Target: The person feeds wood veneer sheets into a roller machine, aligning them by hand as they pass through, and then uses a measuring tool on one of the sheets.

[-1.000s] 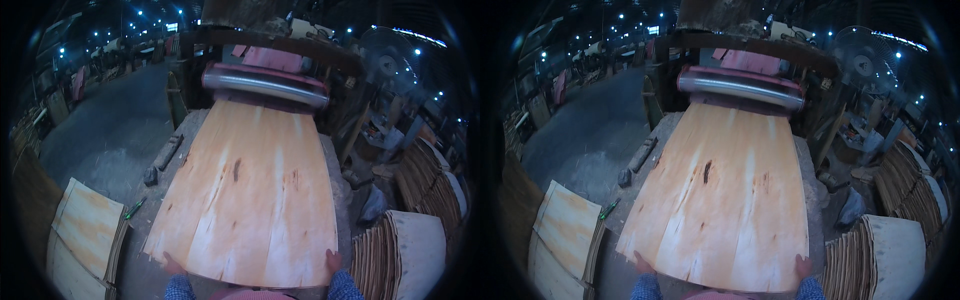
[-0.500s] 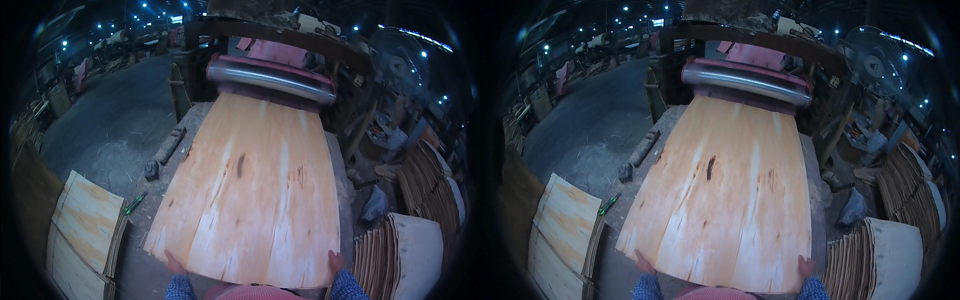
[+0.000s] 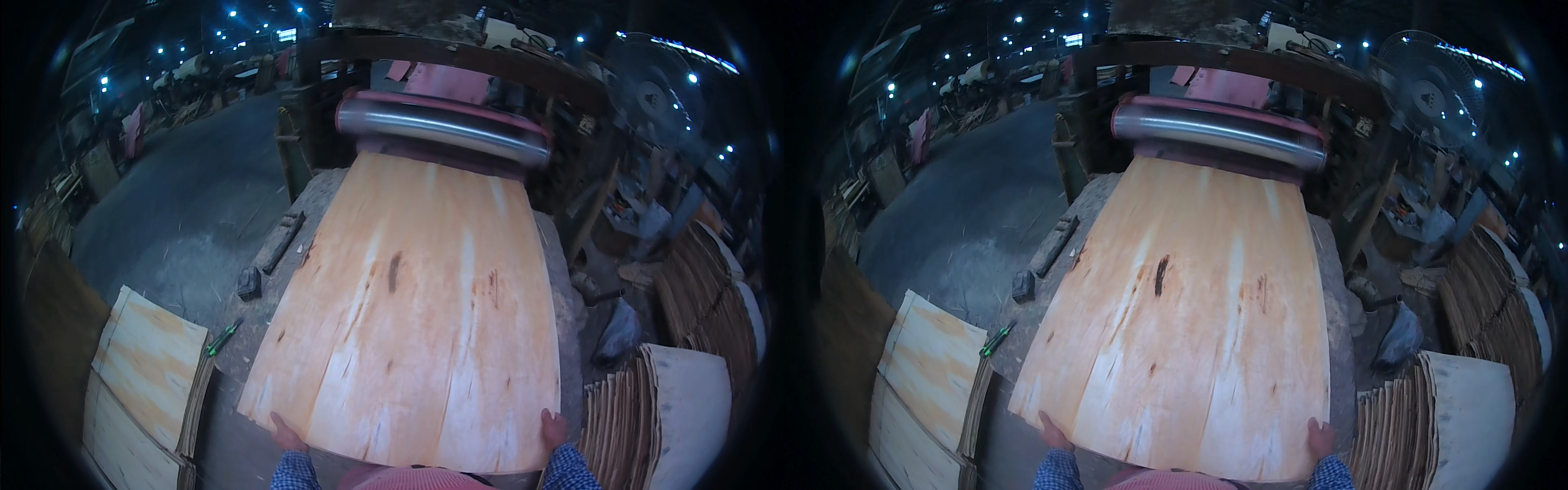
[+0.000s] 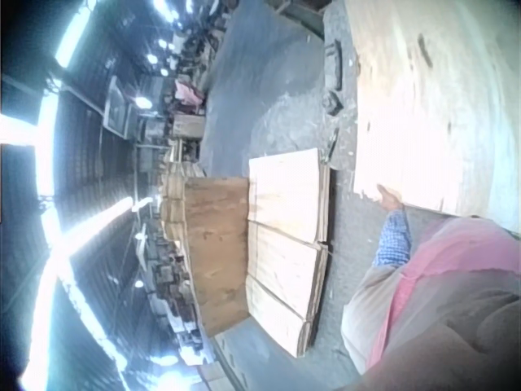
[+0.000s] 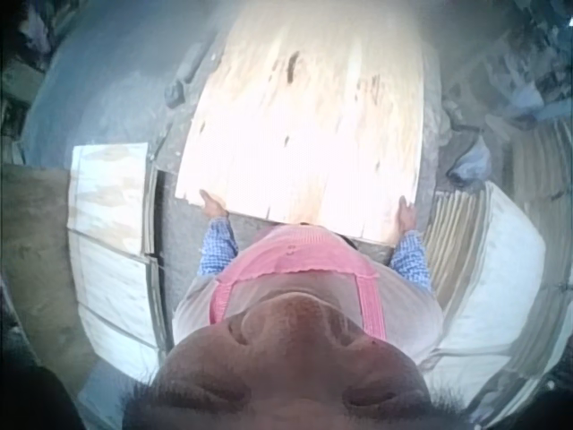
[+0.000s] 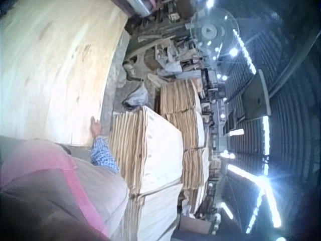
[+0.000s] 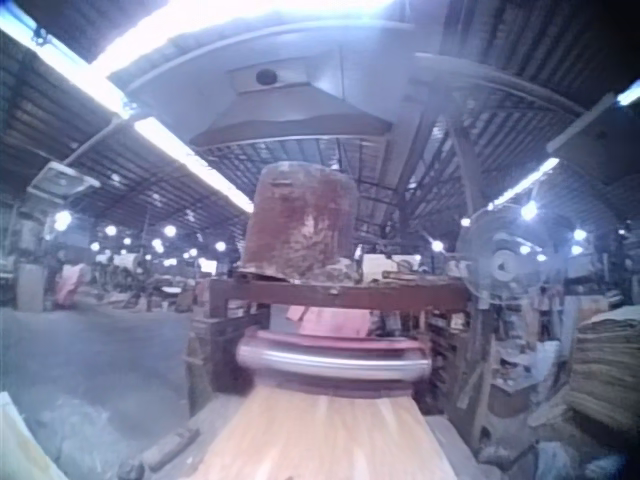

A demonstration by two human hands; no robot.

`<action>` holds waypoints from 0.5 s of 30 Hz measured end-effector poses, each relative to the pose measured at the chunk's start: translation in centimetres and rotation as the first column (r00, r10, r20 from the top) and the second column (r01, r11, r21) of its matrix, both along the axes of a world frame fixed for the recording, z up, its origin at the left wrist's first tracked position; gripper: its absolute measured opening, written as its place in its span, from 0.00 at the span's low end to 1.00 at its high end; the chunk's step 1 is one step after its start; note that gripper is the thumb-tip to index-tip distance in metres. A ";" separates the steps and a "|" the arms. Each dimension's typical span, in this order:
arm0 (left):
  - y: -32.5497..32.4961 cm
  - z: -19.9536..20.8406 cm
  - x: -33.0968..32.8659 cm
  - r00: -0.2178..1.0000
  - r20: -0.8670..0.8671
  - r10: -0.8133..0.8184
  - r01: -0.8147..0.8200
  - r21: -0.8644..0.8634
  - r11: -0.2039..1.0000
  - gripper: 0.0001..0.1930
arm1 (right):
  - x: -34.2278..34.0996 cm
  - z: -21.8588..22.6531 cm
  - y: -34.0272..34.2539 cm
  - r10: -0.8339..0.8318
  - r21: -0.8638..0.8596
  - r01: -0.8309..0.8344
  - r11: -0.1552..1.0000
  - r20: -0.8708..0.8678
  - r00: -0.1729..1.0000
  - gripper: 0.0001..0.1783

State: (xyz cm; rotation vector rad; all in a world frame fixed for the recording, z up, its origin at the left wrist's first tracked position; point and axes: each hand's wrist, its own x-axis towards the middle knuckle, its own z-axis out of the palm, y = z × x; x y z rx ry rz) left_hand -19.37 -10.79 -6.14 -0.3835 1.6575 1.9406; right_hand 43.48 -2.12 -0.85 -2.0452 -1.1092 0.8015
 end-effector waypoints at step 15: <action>-0.2 -0.9 0.0 0.998 -0.068 -0.003 0.000 -0.039 0.999 0.32 | 2.8 -4.4 0.7 -0.061 0.008 0.061 0.998 0.013 0.998 0.27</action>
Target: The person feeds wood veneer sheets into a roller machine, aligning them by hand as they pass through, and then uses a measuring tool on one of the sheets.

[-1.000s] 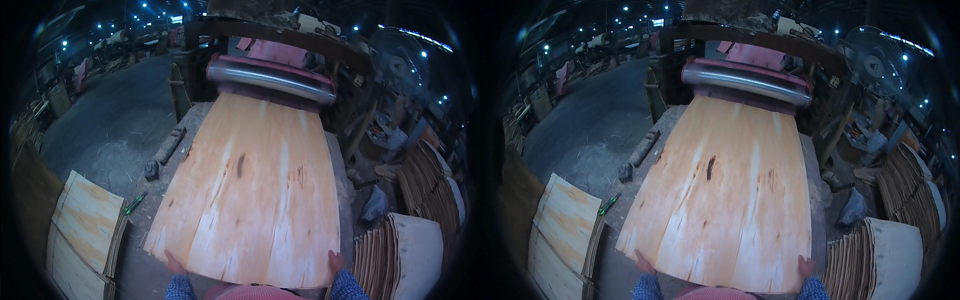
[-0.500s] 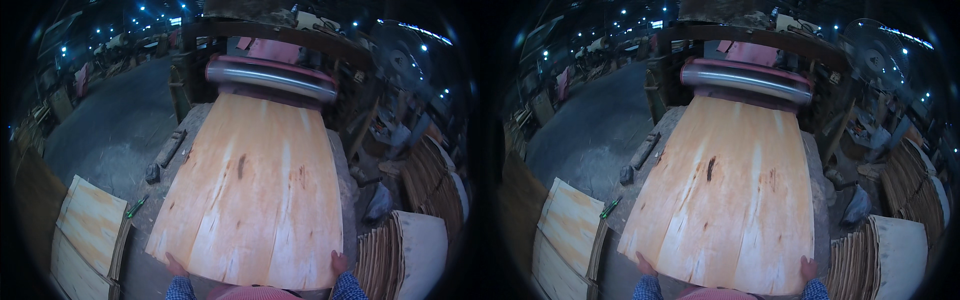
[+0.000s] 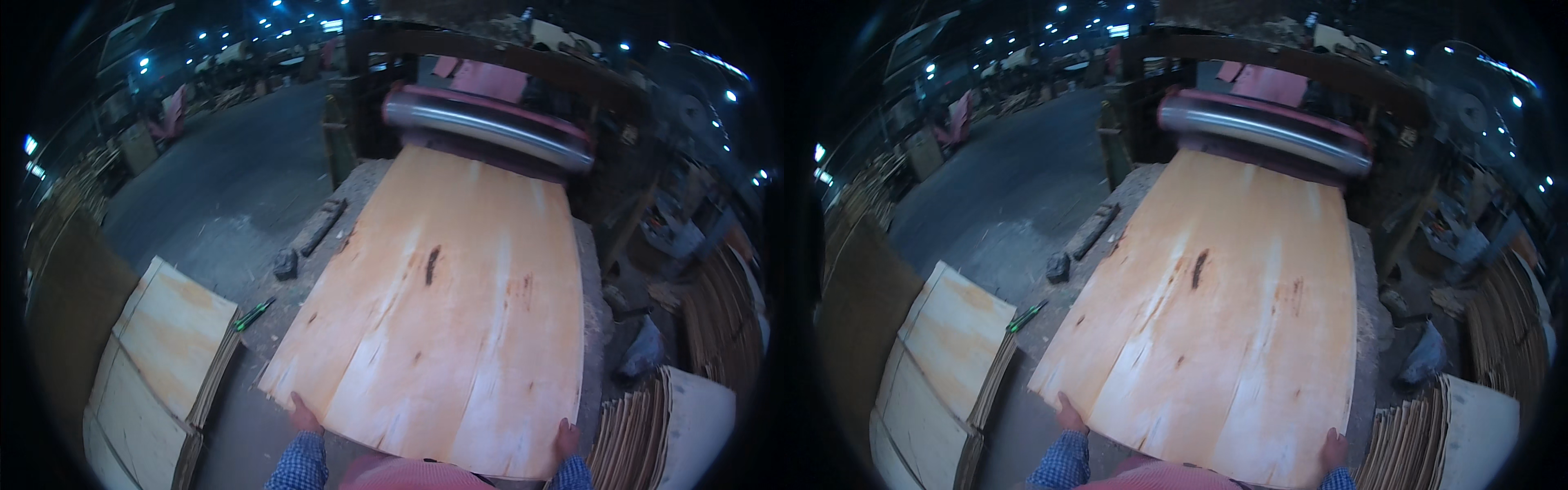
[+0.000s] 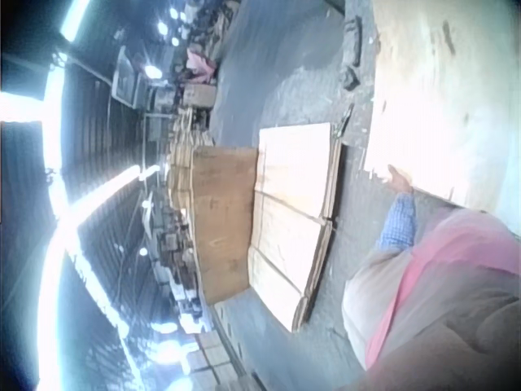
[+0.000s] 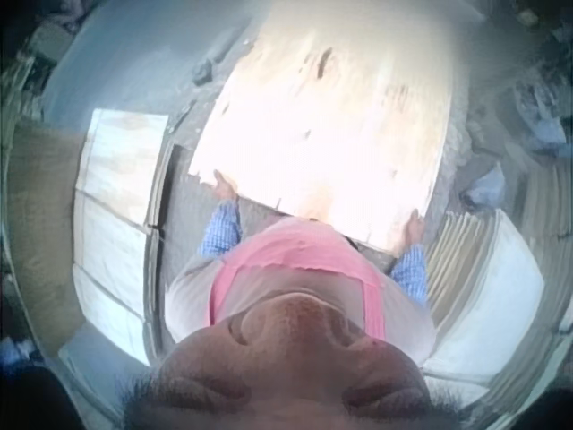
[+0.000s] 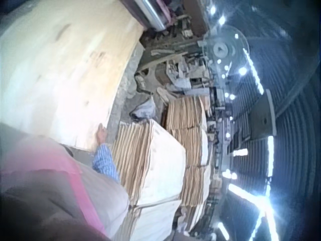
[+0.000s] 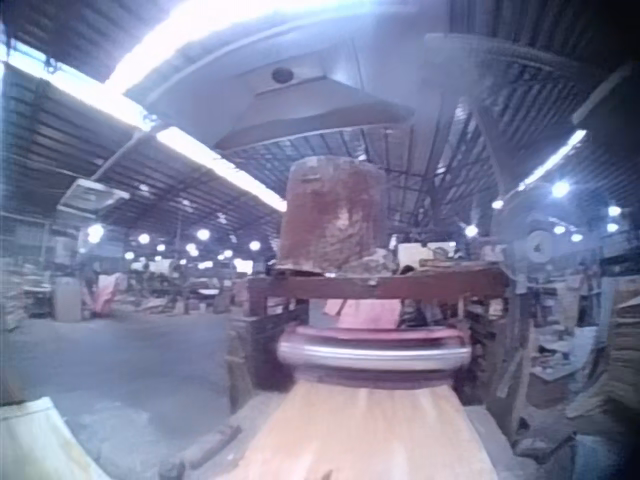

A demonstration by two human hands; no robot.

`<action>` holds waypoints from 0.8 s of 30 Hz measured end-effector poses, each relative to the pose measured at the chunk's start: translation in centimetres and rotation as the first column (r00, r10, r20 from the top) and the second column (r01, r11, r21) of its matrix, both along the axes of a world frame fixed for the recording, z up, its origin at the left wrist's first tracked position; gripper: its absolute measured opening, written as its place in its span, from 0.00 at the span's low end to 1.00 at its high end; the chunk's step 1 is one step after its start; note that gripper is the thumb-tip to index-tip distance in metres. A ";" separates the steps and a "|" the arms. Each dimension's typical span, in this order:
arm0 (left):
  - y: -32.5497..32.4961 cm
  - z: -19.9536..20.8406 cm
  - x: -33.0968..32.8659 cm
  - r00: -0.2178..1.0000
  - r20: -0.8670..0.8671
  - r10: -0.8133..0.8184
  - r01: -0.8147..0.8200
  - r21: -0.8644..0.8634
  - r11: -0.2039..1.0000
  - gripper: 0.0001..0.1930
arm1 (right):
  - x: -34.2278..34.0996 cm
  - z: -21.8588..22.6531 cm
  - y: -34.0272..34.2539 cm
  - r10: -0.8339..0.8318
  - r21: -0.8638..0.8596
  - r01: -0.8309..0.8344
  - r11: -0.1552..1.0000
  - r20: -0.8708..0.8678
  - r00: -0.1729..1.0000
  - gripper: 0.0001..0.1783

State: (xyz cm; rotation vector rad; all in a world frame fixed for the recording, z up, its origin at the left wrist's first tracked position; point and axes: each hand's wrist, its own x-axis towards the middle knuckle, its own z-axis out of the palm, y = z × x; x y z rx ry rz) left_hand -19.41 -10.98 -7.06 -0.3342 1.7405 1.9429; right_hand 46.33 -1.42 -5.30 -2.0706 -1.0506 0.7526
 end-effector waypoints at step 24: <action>0.1 -1.3 -0.2 0.992 -0.112 0.062 -0.091 -0.276 0.957 0.32 | -0.2 0.2 0.3 0.167 -0.023 -0.186 0.982 0.560 0.811 0.21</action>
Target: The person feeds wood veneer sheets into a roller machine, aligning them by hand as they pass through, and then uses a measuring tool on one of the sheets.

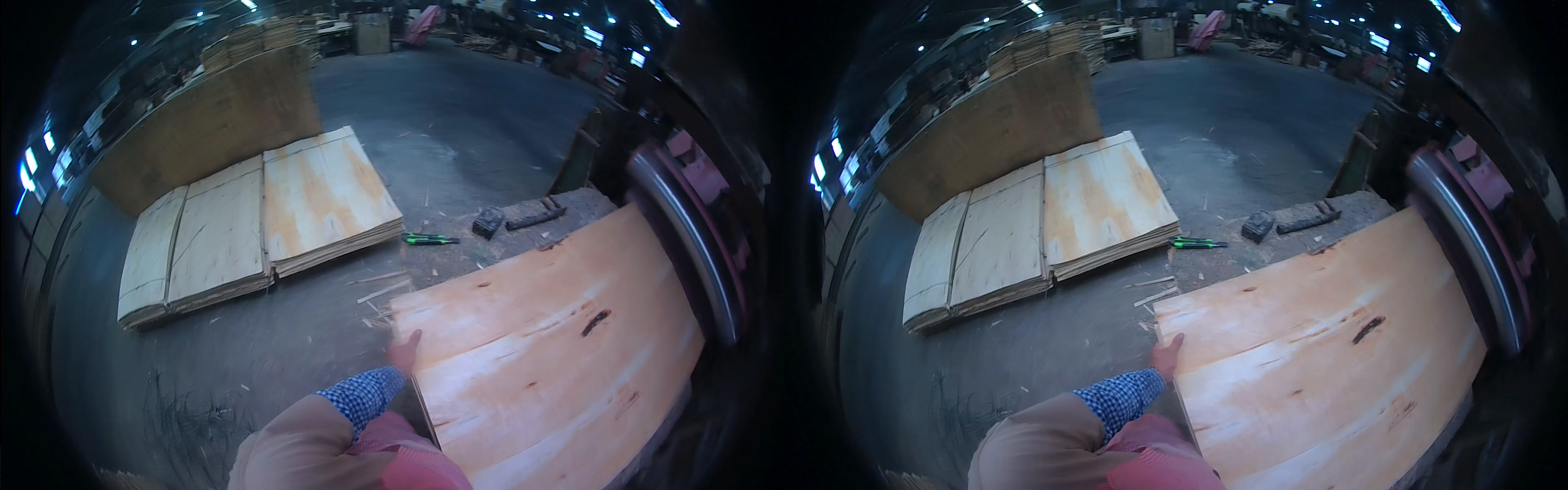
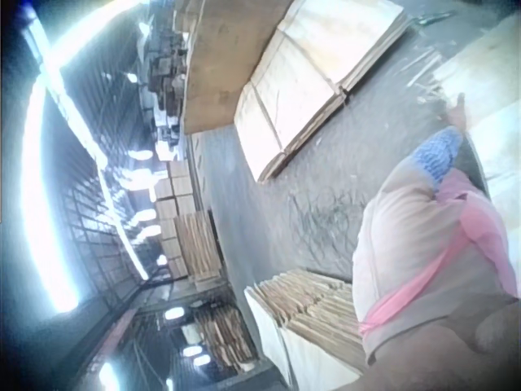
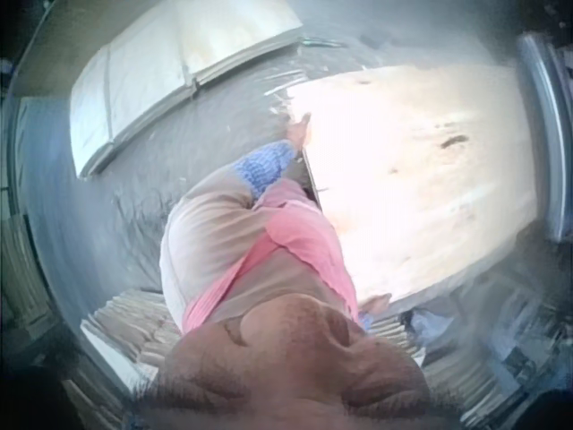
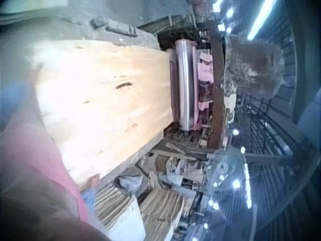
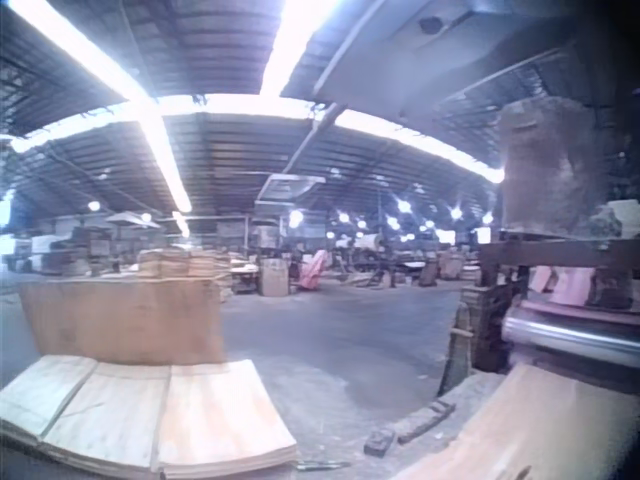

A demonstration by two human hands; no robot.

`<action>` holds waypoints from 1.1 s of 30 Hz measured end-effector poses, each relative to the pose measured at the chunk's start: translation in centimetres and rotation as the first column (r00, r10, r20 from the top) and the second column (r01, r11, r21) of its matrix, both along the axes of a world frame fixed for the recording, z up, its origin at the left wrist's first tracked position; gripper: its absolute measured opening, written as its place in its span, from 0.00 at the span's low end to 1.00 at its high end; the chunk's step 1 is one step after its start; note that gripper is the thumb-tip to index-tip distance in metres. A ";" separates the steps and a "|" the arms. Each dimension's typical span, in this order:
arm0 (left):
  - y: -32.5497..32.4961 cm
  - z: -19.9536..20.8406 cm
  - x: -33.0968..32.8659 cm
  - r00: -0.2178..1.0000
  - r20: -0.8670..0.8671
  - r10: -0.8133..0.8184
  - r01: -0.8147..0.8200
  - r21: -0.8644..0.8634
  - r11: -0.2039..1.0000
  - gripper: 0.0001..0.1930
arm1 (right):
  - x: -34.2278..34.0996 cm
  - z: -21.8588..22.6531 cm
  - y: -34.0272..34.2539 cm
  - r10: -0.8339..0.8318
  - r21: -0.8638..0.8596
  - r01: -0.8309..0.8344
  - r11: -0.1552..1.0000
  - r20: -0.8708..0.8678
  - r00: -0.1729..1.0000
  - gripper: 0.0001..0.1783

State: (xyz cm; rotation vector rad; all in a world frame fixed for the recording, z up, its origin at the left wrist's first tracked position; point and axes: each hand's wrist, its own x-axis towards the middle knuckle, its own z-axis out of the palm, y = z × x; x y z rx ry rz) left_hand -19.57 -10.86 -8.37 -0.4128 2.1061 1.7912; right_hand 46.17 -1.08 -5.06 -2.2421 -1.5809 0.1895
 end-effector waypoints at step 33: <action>0.3 3.2 1.0 0.998 0.002 0.056 -0.056 0.027 0.998 0.26 | -2.7 4.9 -1.2 -0.278 -0.293 0.210 0.933 -0.215 0.936 0.41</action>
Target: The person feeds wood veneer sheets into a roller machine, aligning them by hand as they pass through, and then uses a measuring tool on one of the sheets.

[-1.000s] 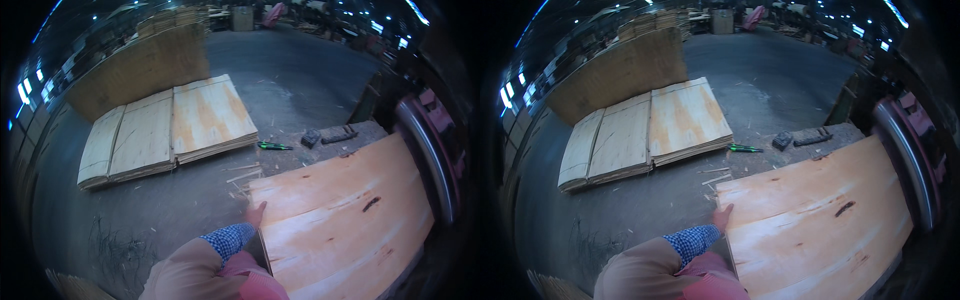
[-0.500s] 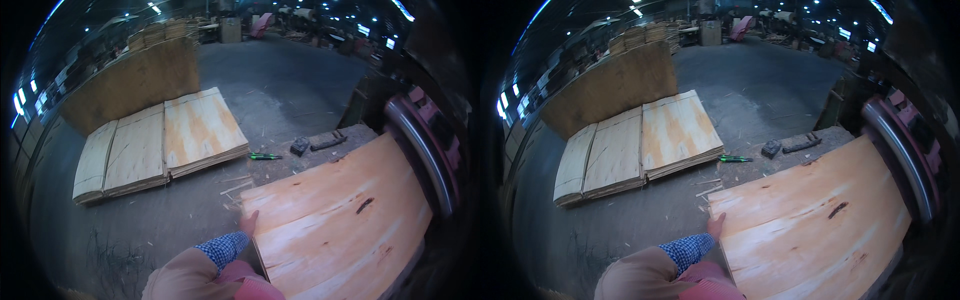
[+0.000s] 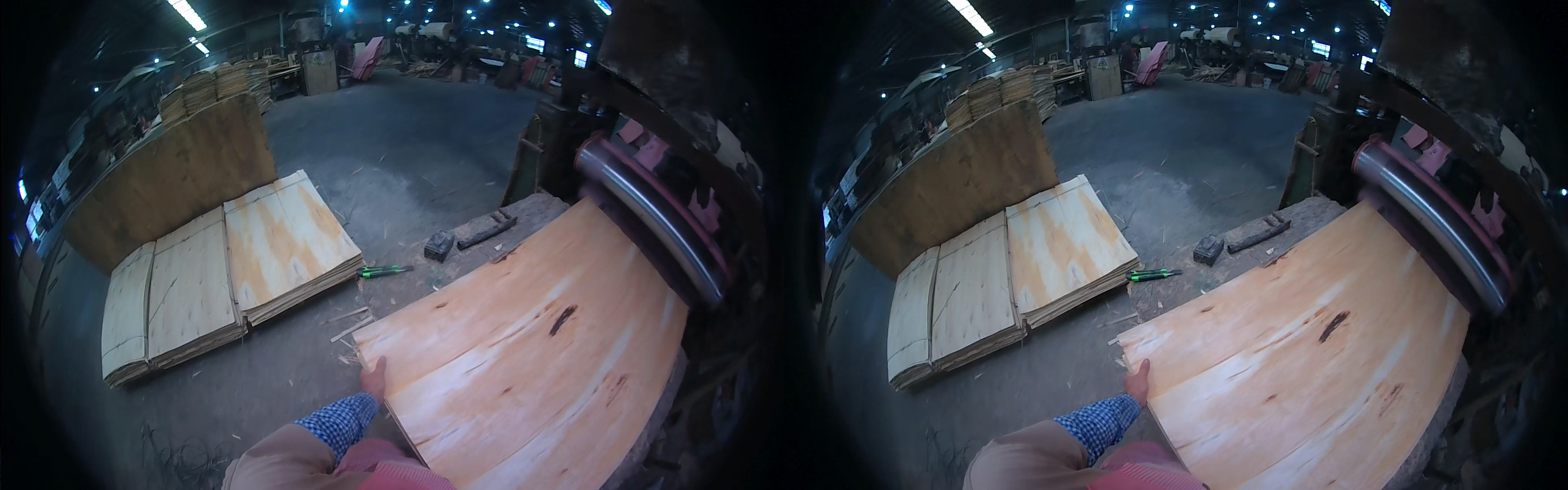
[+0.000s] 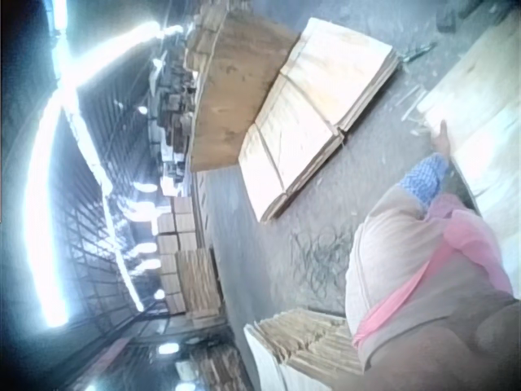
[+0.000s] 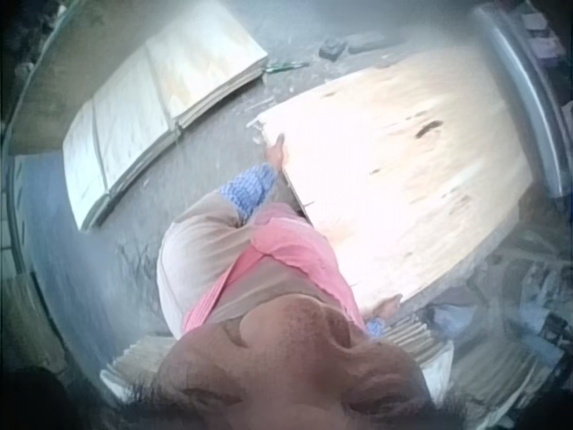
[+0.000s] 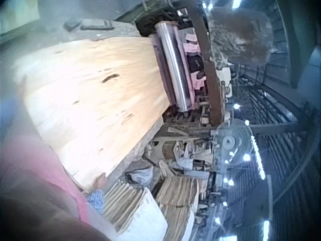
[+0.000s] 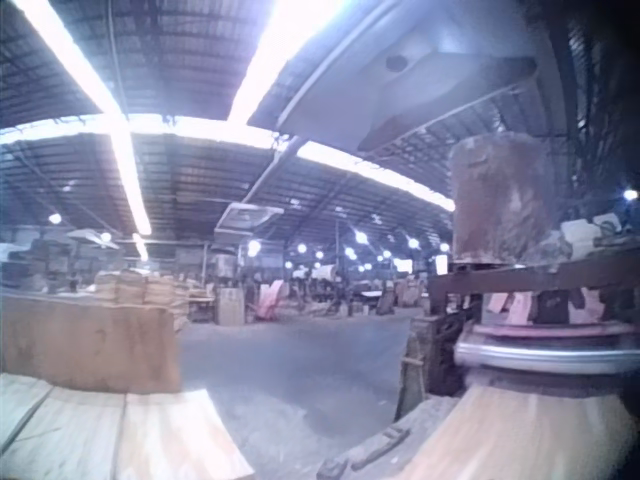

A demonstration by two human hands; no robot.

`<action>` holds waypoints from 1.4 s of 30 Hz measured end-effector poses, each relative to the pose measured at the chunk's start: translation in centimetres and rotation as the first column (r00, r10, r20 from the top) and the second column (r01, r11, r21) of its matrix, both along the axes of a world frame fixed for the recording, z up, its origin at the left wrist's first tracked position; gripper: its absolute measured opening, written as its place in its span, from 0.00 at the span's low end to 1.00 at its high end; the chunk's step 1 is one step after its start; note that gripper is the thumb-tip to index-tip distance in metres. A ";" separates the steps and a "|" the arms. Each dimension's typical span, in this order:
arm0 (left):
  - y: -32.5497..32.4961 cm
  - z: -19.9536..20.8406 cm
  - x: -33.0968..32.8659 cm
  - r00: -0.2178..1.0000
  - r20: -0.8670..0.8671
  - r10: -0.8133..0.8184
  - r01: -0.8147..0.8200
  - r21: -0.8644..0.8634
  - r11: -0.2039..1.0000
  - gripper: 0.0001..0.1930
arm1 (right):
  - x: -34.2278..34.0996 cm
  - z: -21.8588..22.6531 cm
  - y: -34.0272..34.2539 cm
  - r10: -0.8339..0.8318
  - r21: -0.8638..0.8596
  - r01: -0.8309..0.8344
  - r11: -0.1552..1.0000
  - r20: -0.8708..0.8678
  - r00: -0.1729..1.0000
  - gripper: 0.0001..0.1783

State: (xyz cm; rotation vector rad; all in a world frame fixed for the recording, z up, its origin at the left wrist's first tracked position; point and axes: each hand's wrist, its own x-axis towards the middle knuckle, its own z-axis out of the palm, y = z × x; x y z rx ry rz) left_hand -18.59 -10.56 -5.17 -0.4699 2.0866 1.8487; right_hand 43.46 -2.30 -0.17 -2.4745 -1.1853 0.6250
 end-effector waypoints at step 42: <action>-0.7 -0.7 -0.6 0.918 0.178 -0.354 0.318 0.200 0.927 0.46 | 1.0 -0.8 0.1 0.008 0.163 0.046 0.986 -0.316 0.949 0.29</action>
